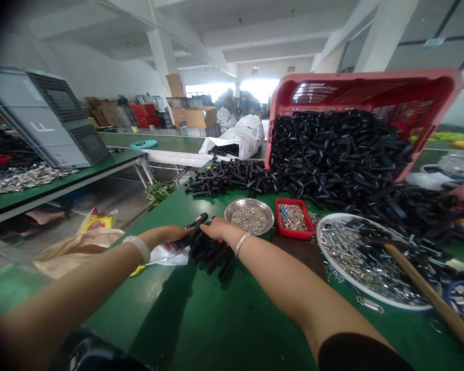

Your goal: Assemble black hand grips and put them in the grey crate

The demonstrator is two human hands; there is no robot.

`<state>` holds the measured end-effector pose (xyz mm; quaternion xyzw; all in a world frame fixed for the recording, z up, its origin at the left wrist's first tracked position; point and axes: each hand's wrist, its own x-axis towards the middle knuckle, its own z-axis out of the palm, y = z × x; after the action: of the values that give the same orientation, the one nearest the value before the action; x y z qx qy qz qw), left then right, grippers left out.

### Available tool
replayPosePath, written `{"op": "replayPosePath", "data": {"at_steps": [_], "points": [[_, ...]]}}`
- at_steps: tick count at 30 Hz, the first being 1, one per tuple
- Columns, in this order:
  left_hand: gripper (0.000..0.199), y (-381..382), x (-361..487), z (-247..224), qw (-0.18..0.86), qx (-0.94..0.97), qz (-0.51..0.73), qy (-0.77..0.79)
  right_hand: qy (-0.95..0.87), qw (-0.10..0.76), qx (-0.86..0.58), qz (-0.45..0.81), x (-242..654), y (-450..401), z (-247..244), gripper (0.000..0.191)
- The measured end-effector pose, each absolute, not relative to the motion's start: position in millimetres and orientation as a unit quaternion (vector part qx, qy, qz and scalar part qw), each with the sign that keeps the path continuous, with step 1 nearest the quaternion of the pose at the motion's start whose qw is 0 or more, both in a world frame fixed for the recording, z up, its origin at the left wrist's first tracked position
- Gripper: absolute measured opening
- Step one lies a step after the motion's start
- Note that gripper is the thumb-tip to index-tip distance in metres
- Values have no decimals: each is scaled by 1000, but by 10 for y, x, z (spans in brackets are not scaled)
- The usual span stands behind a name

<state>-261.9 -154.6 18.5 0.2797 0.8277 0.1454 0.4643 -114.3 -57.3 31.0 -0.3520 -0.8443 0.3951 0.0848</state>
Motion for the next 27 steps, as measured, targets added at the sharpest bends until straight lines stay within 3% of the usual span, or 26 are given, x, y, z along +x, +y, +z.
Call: {"op": "replayPosePath", "data": {"at_steps": [3,7,12,17,22,27], "points": [[54,-1558,-2541,64,533,259,231,772,-834,85,-358,412,-1182,-581,187,26],[30,-1544,-2424,54,506,226,382,740,-815,129,-369,429,-1118,-603,118,20],[39,-1620,-2373,248,496,256,439,704,-785,196,-370,457,-958,-732,190,34],[53,-1726,-2248,369,495,401,340,692,-711,238,-333,572,-495,-1054,143,53],[55,-1664,-2105,348,436,530,296,664,-681,293,-429,516,-102,-1194,-12,57],[58,-1625,-2278,448,512,513,257,639,-531,243,-466,664,-13,-1189,2,54]]}}
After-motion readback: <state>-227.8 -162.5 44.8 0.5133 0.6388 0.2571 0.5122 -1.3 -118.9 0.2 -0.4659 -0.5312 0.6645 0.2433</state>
